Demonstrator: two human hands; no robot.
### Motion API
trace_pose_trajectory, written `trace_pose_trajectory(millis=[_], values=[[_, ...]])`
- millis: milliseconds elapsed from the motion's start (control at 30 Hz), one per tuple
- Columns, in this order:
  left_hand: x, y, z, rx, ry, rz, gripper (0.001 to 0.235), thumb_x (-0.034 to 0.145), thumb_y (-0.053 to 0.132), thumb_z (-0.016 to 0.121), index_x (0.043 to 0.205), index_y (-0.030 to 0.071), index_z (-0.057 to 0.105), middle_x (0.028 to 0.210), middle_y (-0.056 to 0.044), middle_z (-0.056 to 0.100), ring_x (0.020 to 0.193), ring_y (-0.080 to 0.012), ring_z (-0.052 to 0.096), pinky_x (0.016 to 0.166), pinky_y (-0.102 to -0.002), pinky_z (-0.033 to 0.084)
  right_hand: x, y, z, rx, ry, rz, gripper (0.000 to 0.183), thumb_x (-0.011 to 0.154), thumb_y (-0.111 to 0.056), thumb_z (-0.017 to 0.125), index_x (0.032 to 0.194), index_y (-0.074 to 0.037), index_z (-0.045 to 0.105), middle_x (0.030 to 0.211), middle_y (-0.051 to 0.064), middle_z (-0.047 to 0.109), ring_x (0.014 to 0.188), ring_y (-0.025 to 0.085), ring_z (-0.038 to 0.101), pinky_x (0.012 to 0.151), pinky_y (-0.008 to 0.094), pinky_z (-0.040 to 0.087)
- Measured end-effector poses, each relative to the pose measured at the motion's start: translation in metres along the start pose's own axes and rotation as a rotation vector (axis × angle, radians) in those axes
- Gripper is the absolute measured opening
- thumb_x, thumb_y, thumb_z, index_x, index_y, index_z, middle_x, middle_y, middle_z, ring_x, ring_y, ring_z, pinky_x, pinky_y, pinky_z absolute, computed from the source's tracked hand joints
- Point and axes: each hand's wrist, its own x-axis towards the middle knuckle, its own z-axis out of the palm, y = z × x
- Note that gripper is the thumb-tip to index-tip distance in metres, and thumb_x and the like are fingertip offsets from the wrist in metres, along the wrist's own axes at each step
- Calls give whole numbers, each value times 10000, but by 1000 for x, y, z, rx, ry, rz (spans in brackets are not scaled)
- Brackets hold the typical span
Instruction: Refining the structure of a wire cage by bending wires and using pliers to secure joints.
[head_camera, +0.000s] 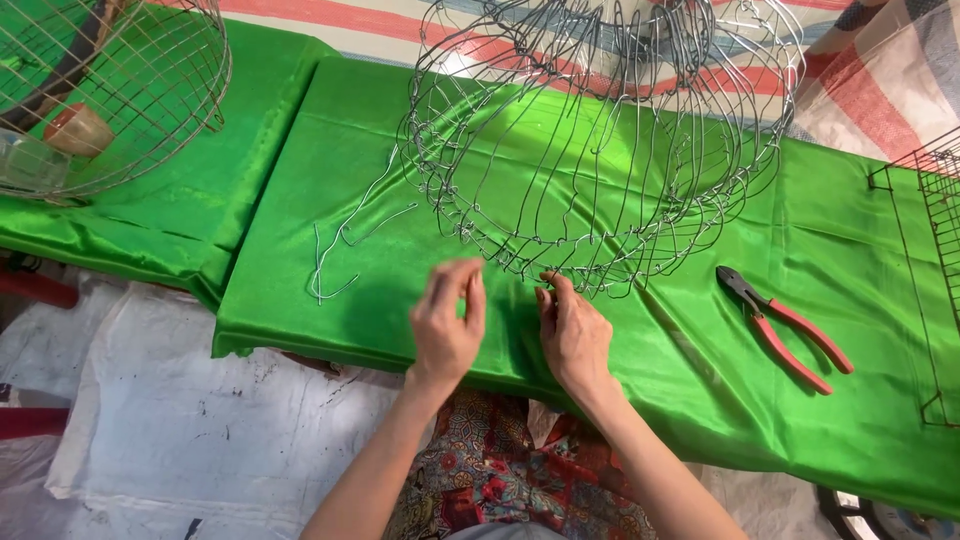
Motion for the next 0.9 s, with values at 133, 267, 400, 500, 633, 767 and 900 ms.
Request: trace_pose_trajectory(millis=[133, 267, 400, 500, 633, 767, 900], values=[[34, 3, -7, 113, 231, 53, 460, 910, 231, 800, 1302, 61, 629, 1329, -175, 499, 1074, -307, 612, 908, -445, 590, -4, 7, 10, -18, -6, 34, 213, 1069, -378, 514, 1206, -244, 607, 766, 19, 744, 719, 296, 737, 635, 465, 591], [48, 10, -6, 65, 229, 63, 390, 932, 289, 790, 1231, 89, 639, 1501, -219, 356, 1396, -428, 419, 1077, -539, 457, -1, 6, 13, -14, 7, 43, 207, 1079, -387, 495, 1185, -242, 598, 754, 27, 734, 728, 296, 740, 639, 463, 591], [61, 15, -12, -101, 137, 91, 403, 946, 334, 761, 1274, 135, 636, 1611, -206, 250, 1524, -411, 251, 1191, -622, 296, 0, 0, 8, 4, 32, 26, 157, 1071, -307, 496, 1153, -226, 602, 749, 45, 726, 730, 309, 732, 635, 465, 584], [63, 6, -9, -88, 87, 120, 407, 934, 341, 770, 1281, 160, 657, 1645, -194, 211, 1554, -400, 208, 1231, -638, 239, 0, -2, 9, 9, 39, 21, 149, 1065, -292, 503, 1153, -224, 601, 752, 35, 724, 743, 304, 732, 639, 462, 583], [65, 2, -7, -84, 52, 120, 314, 971, 310, 720, 1251, 172, 693, 1640, -201, 236, 1553, -403, 230, 1233, -636, 253, 0, 2, 16, -14, 81, 9, 147, 1055, -302, 519, 1149, -234, 607, 758, 6, 730, 769, 270, 732, 651, 426, 589], [66, -1, -5, -57, 62, 132, 313, 958, 267, 740, 1258, 184, 701, 1621, -196, 276, 1538, -407, 270, 1224, -630, 281, 3, -3, 10, 11, 79, 26, 136, 1055, -296, 516, 1134, -235, 608, 771, 0, 748, 754, 266, 734, 637, 425, 589], [65, -3, -7, -43, 71, 125, 286, 985, 204, 707, 1271, 207, 713, 1603, -187, 316, 1524, -421, 300, 1219, -629, 301, 2, 1, 14, 4, 79, 17, 131, 1040, -294, 537, 1139, -255, 613, 810, -38, 755, 767, 245, 725, 639, 404, 588]])
